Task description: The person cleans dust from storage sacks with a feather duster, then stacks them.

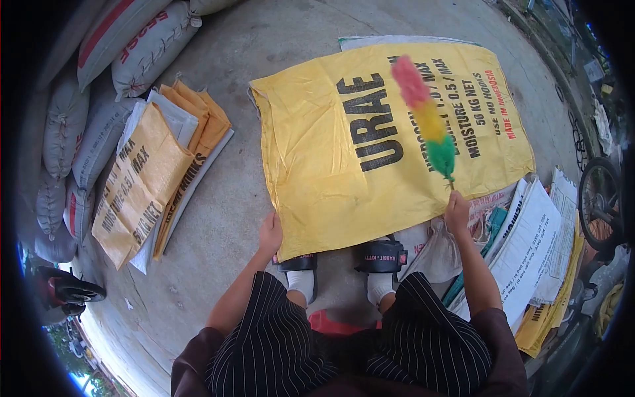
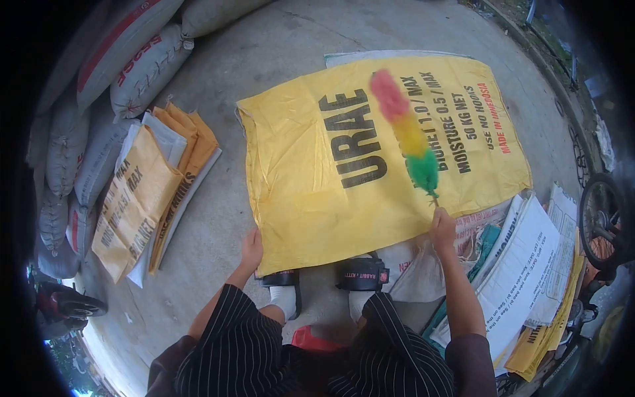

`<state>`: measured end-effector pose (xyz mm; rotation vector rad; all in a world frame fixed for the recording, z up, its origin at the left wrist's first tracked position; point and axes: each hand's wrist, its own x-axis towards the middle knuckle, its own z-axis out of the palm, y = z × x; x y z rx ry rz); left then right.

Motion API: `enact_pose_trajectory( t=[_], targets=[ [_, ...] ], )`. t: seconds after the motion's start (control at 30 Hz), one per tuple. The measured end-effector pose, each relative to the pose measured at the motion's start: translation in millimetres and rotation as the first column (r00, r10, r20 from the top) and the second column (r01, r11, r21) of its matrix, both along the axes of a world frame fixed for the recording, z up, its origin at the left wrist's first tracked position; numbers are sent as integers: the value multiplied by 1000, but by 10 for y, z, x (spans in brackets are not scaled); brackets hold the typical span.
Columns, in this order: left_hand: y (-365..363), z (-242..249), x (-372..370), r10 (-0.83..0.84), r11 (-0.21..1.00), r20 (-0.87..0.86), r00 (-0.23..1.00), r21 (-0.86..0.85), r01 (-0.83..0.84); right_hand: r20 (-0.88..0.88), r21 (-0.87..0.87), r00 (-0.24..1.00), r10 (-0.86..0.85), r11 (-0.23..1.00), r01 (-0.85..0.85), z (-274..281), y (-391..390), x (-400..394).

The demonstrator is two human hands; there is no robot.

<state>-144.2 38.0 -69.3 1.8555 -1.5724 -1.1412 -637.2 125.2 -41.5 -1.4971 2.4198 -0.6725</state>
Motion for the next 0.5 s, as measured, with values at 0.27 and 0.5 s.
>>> enact_pose_trajectory(
  t=[0.27, 0.5],
  targets=[
    [-21, 5, 75, -147, 988, 65, 987, 53, 144, -255, 253, 934, 251, 949, -187, -375, -1329, 411],
    [-77, 133, 134, -193, 961, 79, 978, 215, 172, -161, 113, 923, 350, 935, -335, -215, -1630, 925]
  ],
)
